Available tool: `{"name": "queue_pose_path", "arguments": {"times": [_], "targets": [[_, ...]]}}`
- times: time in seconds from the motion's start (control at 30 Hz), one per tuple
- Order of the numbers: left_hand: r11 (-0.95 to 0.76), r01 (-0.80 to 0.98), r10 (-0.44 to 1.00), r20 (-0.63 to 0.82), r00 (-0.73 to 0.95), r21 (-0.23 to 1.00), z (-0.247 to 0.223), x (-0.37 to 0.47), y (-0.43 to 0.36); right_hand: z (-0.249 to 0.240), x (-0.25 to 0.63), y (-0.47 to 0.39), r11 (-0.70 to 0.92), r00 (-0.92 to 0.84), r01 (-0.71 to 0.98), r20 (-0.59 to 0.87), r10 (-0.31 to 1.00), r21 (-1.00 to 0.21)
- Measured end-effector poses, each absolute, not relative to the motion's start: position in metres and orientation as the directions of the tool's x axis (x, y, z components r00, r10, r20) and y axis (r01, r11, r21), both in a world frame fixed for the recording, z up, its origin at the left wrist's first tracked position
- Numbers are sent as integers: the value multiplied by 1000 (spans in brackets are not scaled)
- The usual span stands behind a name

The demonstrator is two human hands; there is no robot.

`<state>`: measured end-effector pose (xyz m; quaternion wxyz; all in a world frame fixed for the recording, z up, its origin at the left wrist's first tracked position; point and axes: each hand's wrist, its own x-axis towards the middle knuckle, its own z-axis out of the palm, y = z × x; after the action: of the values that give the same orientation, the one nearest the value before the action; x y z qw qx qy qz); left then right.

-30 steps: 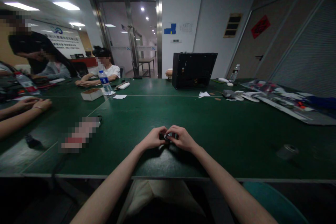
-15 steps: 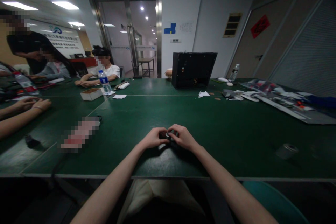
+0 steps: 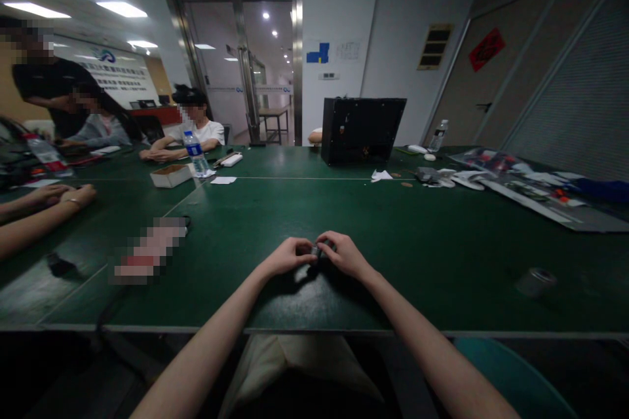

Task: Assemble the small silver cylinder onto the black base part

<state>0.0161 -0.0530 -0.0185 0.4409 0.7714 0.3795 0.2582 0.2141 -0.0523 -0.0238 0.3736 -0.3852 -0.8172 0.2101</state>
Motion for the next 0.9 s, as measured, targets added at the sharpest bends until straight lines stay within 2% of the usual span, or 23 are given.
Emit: {"name": "queue_pose_path", "arguments": {"times": [0.47,0.63,0.9], "targets": [[-136,147,844,37,535,980,-16,12,-49,-13,215,-59,595,-463,360,416,783,-718],[-73,70,842,24,539,995,-17,13,-50,-16,215,-61,634,-504,353,431,748,-688],[27,-2,815,-21,579,1000,-14,18,-56,-24,213,-58,598,-478,375,405,779,-708]]}}
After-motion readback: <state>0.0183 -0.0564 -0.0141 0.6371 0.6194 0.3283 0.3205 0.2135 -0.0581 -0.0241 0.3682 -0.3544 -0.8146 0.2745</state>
